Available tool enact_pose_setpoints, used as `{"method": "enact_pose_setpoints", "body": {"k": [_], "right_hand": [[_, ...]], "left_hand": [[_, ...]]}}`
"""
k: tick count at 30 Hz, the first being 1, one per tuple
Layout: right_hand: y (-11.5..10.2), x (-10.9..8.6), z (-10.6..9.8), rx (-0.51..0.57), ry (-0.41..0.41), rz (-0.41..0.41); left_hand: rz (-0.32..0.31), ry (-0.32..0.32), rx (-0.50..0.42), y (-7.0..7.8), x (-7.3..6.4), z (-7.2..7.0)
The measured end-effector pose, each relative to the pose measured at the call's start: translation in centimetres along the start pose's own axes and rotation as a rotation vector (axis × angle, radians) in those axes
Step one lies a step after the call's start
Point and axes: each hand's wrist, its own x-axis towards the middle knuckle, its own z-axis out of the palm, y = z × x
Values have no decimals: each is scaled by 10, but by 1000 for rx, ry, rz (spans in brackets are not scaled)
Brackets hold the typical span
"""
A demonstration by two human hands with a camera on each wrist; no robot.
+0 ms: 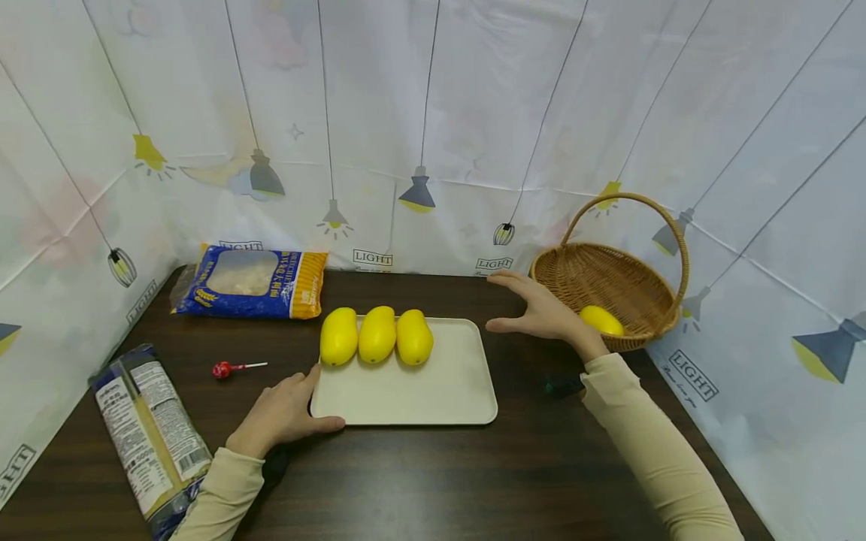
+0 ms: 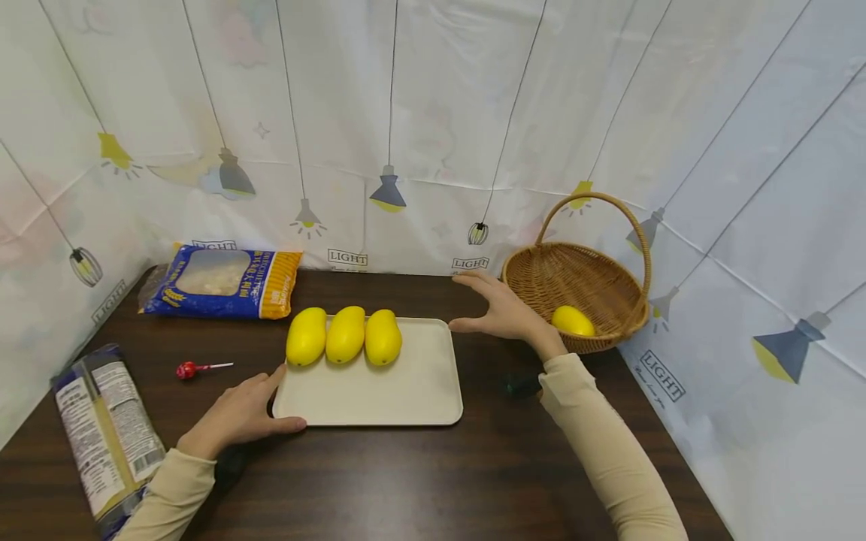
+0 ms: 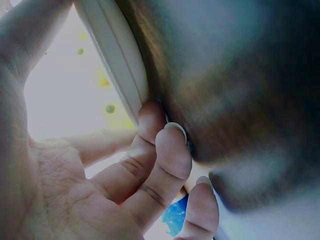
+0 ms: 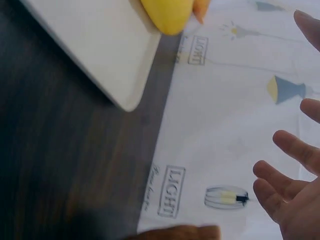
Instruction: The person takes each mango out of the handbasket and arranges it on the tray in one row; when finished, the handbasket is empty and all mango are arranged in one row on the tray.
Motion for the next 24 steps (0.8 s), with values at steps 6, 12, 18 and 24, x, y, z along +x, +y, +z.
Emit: {"method": "enact_pose_setpoints", "body": {"k": [6, 12, 18, 24], "right_hand": [[15, -16, -35, -32, 44, 54], [38, -28, -57, -95, 32, 127], [68, -38, -67, -153, -30, 163], [96, -45, -72, -152, -85, 224]], "left_hand": [[5, 8, -5, -1, 0, 0], [15, 15, 0, -1, 0, 0], [17, 18, 1, 0, 0, 0], [13, 17, -4, 0, 0, 0]]}}
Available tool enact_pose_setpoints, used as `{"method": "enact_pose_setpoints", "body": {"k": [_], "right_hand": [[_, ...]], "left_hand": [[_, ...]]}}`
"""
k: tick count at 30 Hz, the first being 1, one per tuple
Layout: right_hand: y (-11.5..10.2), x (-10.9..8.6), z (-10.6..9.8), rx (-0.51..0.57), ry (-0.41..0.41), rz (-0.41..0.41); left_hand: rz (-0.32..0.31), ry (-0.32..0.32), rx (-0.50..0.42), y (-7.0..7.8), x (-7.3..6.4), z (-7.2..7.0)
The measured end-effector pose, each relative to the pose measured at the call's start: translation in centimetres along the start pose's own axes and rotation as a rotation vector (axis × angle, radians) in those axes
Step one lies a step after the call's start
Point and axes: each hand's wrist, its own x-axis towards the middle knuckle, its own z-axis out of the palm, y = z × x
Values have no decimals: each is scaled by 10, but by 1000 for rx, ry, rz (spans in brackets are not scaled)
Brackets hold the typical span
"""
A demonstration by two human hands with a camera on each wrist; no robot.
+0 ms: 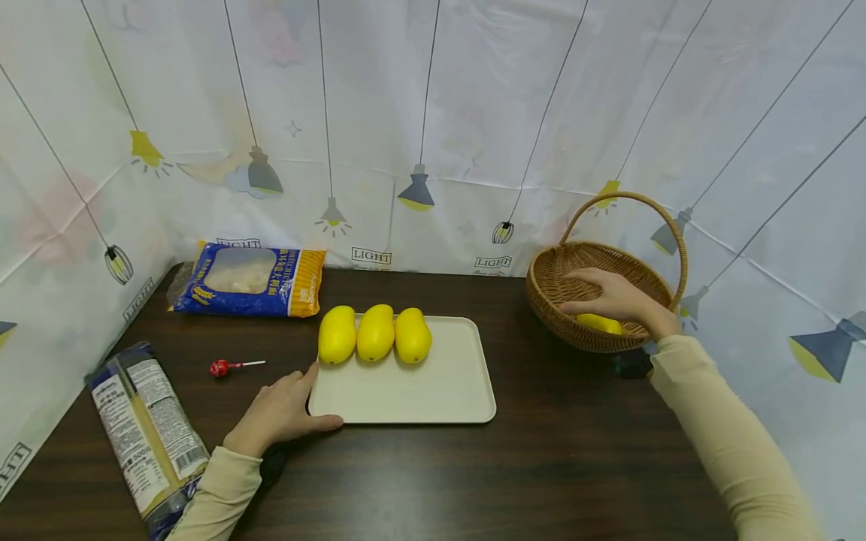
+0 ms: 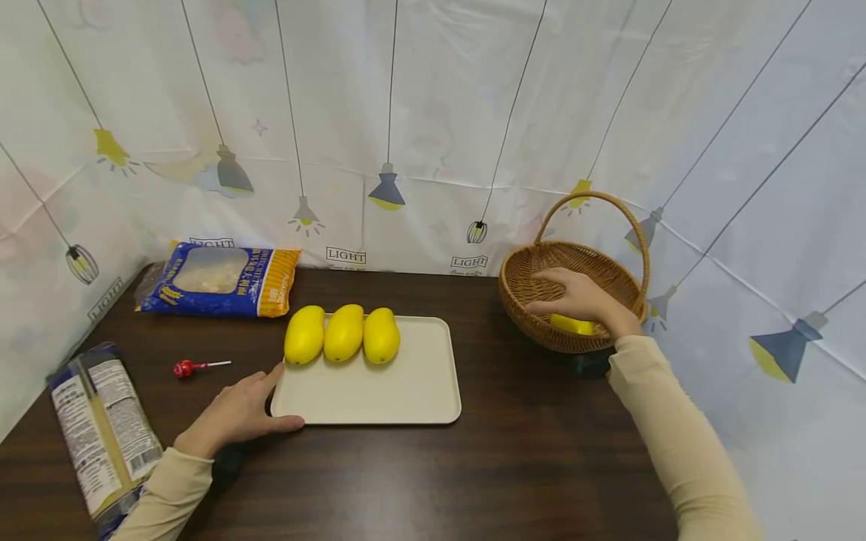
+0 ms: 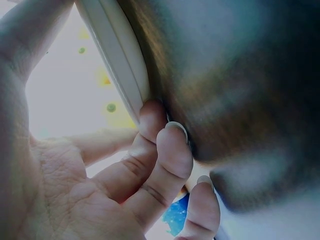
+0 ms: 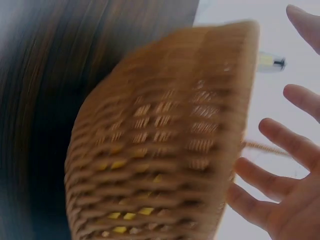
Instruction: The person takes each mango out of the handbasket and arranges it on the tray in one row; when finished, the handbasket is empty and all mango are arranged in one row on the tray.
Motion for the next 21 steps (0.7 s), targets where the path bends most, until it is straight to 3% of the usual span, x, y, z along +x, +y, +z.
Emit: {"method": "enact_pose_setpoints", "body": {"k": [10, 21], "right_hand": [[33, 4, 9, 21, -56, 111], [50, 10, 19, 1, -85, 174]], "left_hand": [[-1, 3, -5, -1, 0, 1], [8, 11, -6, -1, 0, 0]]}}
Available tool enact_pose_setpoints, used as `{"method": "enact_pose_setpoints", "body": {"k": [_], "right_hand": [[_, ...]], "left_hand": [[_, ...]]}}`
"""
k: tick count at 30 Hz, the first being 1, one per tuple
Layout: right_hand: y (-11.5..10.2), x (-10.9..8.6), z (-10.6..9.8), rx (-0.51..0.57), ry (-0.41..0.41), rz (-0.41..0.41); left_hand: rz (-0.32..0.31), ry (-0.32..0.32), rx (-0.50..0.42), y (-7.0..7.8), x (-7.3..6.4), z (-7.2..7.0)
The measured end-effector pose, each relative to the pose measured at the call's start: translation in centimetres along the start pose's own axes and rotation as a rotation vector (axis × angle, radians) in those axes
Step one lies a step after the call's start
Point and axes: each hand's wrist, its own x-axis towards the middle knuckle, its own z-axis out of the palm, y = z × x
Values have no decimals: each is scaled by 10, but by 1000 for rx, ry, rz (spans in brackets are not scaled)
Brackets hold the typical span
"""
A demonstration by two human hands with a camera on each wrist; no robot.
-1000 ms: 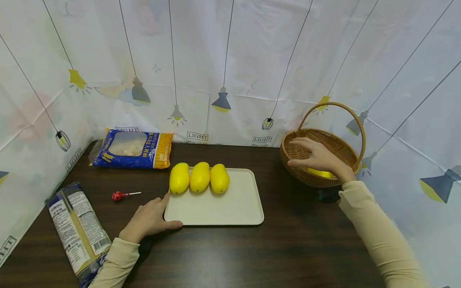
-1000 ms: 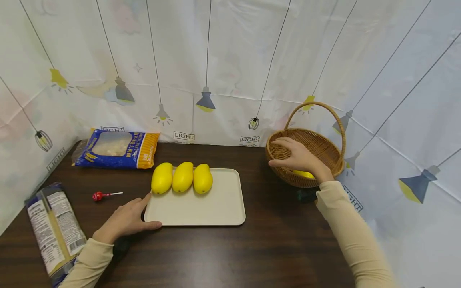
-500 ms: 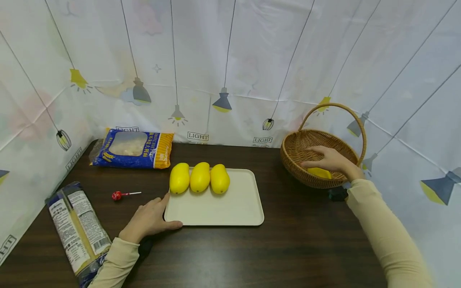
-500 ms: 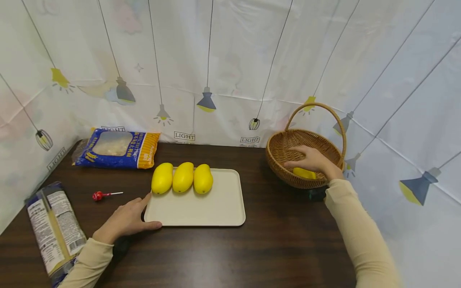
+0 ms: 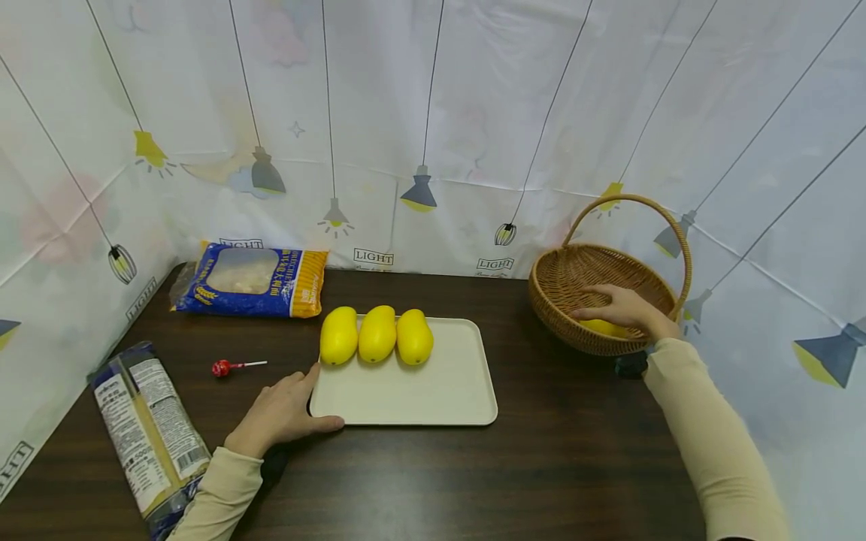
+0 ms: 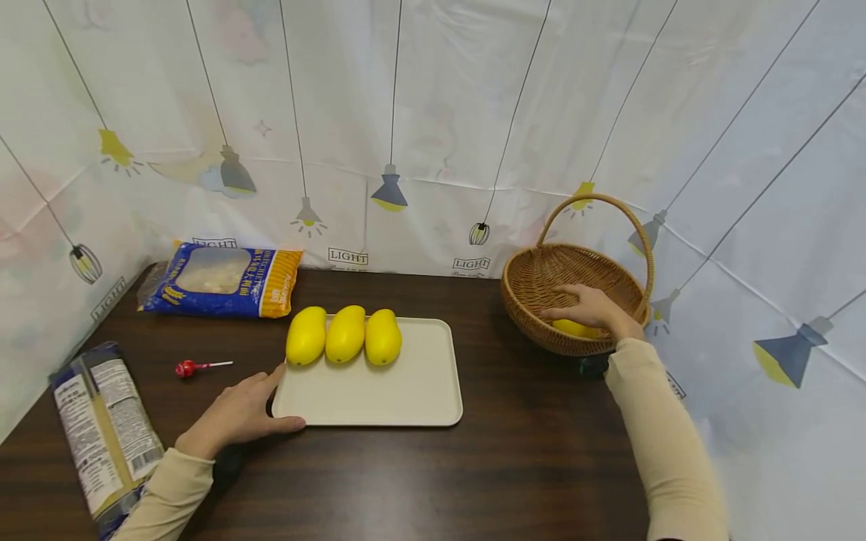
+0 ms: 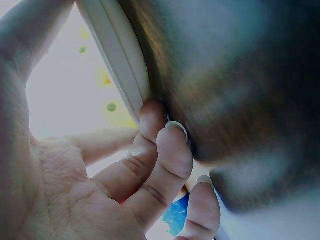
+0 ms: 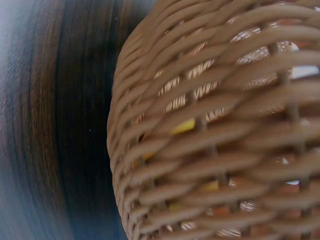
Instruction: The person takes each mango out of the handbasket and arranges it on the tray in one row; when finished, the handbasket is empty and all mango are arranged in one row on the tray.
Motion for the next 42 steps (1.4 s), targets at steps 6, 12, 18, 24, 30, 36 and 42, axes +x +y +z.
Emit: {"method": "enact_pose_setpoints", "body": {"k": [6, 12, 18, 24, 30, 36, 42], "right_hand": [[9, 3, 3, 19, -22, 29], [20, 5, 10, 63, -74, 60], [26, 7, 17, 110, -112, 49], [24, 10, 21, 92, -137, 19], [23, 12, 24, 116, -160, 10], [23, 15, 22, 77, -122, -5], [22, 16, 18, 36, -44, -32]], "left_hand": [[0, 0, -3, 0, 1, 1], [-10, -9, -8, 0, 0, 1], [-15, -11, -3, -1, 0, 1], [-17, -13, -3, -1, 0, 1], [-25, -24, -13, 1, -2, 0], [-23, -16, -12, 1, -2, -1], [-20, -11, -9, 0, -1, 0]]}}
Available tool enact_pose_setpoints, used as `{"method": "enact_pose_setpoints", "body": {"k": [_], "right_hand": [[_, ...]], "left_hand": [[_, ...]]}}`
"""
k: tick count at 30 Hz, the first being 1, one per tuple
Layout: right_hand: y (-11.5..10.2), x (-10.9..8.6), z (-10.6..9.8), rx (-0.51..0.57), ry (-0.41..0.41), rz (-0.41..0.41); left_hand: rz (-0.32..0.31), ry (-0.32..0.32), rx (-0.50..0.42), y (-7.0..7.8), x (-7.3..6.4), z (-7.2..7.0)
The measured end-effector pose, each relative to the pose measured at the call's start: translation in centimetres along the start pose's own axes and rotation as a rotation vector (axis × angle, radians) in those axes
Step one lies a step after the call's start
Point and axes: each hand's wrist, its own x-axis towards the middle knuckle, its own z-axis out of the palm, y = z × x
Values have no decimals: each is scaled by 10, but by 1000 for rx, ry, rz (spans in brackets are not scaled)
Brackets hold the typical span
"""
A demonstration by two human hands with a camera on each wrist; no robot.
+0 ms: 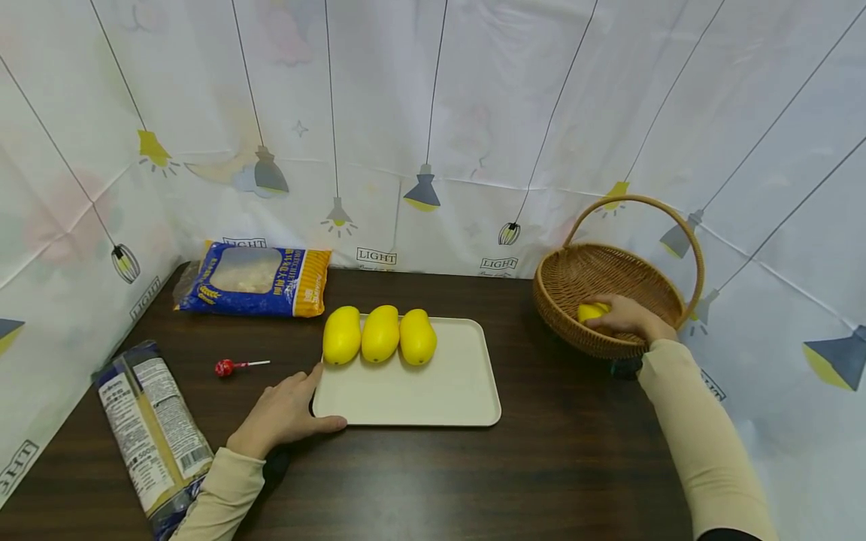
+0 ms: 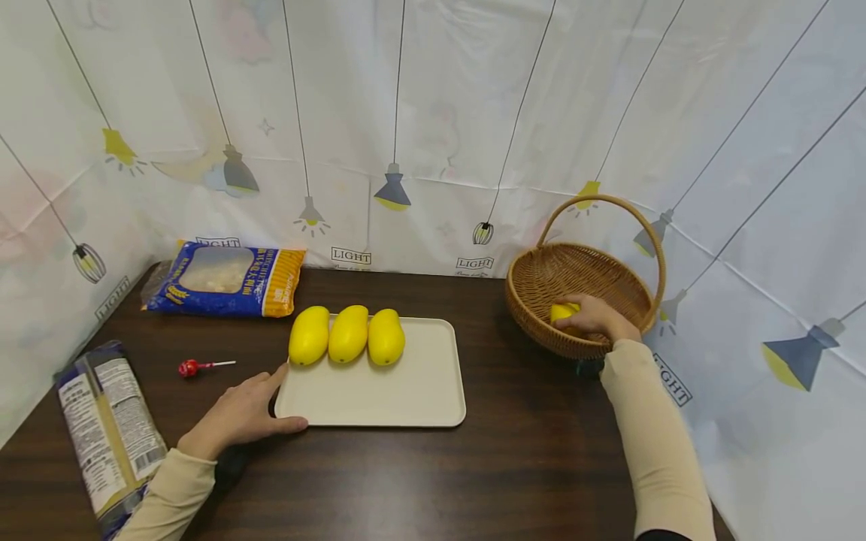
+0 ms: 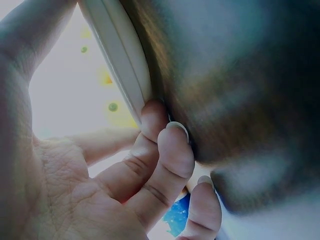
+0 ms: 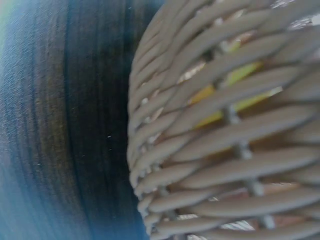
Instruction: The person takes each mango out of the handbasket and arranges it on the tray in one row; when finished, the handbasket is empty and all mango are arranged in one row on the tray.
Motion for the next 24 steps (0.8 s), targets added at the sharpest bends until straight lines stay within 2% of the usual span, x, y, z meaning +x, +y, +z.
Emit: {"method": "enact_pose_setpoints", "body": {"k": [5, 9, 14, 24], "right_hand": [[-6, -4, -6, 32, 29, 19], [-12, -7, -14, 0, 65, 18], [-20, -12, -25, -43, 107, -5], [-42, -22, -41, -9, 188, -71]], "left_hand": [[-3, -3, -1, -1, 0, 0], [-4, -9, -2, -1, 0, -1], [-3, -13, 4, 0, 0, -2], [-13, -24, 1, 2, -1, -2]]}}
